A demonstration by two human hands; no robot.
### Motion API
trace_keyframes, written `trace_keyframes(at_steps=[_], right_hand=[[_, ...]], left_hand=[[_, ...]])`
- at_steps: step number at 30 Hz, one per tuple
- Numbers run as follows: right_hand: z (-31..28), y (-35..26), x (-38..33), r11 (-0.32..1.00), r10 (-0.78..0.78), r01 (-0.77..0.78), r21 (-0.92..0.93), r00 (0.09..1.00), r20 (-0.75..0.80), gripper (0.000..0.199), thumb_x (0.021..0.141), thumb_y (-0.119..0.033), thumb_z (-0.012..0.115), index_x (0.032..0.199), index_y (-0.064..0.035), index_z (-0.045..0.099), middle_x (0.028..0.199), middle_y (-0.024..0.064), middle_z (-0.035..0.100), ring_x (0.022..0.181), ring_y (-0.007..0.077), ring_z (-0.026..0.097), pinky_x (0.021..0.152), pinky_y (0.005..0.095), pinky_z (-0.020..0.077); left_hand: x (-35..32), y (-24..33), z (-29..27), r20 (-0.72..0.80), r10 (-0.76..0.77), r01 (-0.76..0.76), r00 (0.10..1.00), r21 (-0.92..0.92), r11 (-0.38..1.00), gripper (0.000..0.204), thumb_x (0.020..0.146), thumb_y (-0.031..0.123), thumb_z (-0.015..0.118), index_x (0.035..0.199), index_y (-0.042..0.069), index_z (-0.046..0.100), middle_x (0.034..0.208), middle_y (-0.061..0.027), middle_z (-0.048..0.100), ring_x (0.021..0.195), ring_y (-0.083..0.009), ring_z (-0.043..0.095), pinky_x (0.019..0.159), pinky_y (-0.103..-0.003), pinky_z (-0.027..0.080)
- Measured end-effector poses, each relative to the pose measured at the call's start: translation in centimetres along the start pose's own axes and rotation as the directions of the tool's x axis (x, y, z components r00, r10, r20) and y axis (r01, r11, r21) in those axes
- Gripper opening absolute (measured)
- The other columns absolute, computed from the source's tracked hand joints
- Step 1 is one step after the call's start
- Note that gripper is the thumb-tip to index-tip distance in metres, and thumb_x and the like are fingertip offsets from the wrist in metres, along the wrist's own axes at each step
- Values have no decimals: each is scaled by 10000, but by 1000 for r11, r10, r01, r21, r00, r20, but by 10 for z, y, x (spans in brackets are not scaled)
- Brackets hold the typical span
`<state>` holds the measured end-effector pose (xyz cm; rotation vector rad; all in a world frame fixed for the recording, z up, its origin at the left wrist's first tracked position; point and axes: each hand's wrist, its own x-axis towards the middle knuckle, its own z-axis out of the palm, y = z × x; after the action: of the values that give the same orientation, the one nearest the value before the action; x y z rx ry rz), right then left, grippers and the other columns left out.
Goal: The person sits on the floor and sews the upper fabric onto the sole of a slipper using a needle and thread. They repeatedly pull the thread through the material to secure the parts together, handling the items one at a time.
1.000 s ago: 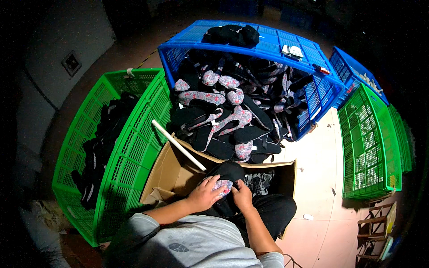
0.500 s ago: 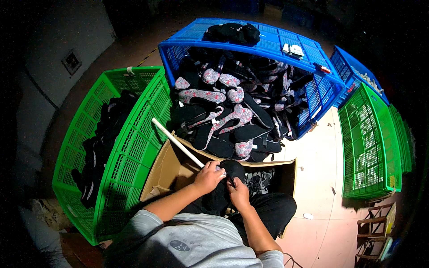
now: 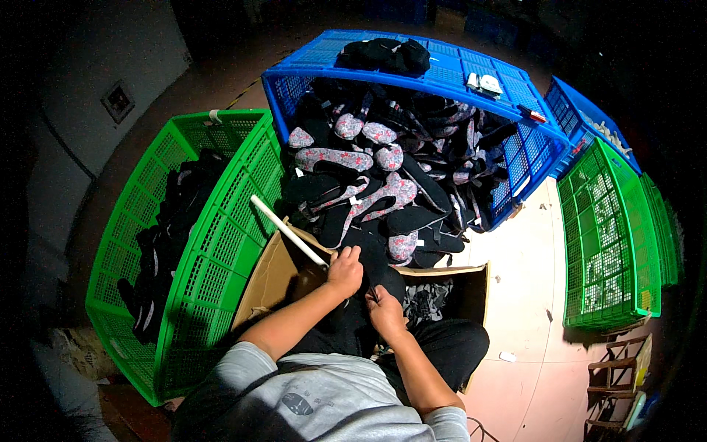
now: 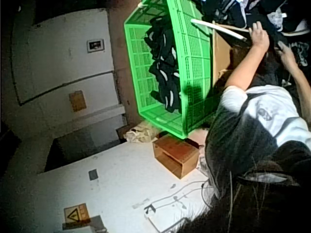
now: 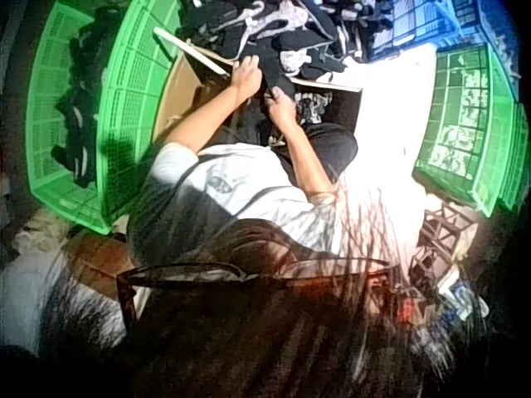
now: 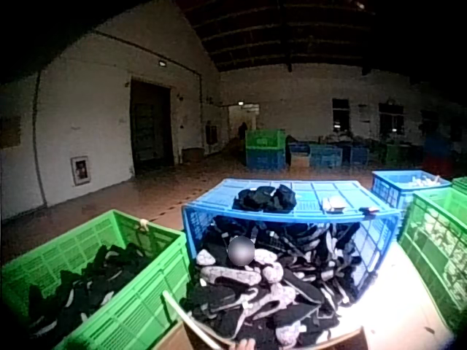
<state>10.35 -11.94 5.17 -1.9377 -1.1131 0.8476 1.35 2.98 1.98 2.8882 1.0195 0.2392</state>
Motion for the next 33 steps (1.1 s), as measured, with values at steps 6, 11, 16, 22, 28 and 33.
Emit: trace_keyframes(at_steps=[6, 11, 16, 22, 28, 33], right_hand=[[10, 4, 5, 997, 60, -59, 41, 998, -20, 66, 873, 17, 583, 921, -14, 549, 763, 109, 584, 720, 205, 546, 697, 312, 454], [15, 26, 8, 992, 67, -65, 108, 998, -13, 131, 902, -134, 618, 939, -24, 557, 857, 215, 632, 836, 419, 609, 720, 439, 469], [11, 24, -5, 988, 68, -59, 142, 996, -57, 146, 913, -141, 617, 926, -16, 543, 832, 202, 624, 795, 373, 614, 717, 404, 464], [21, 35, -26, 967, 95, -49, 248, 980, -177, 190, 919, -158, 629, 915, 0, 524, 816, 207, 588, 777, 354, 584, 712, 368, 454], [23, 54, -36, 792, 203, -73, 606, 968, -149, 144, 943, -139, 640, 926, -15, 570, 799, 32, 573, 750, 130, 520, 701, 286, 431], [5, 30, -53, 585, 166, -139, 799, 985, 50, 107, 954, -136, 648, 961, -40, 600, 878, -65, 564, 810, 50, 491, 753, 222, 420]], left_hand=[[9, 2, 0, 112, 4, -15, 994, 97, 995, 195, 810, 166, 603, 896, 74, 752, 1148, -44, 548, 1084, -241, 482, 845, -439, 408], [11, 5, 5, 151, -32, 25, 988, 52, 998, 199, 828, 169, 581, 883, 77, 748, 1100, -56, 564, 1071, -243, 500, 871, -441, 419], [3, 13, 9, 47, -10, 6, 999, 80, 997, 159, 790, 156, 605, 808, 72, 739, 1022, -74, 565, 997, -258, 533, 761, -395, 492], [-37, 26, -24, -153, 204, -213, 967, -50, 976, 106, 750, 113, 595, 778, 35, 660, 921, -118, 532, 902, -300, 537, 718, -394, 513], [-60, 9, -48, -266, 32, -189, 964, -591, 784, 311, 816, 2, 605, 1119, -2, 674, 1192, -186, 601, 1057, -365, 601, 919, -392, 498], [-62, -6, -62, 272, -305, 217, 913, -955, -204, 651, 955, 177, 621, 1520, 97, 309, 1449, -149, 420, 1321, -223, 419, 1099, -338, 339]])
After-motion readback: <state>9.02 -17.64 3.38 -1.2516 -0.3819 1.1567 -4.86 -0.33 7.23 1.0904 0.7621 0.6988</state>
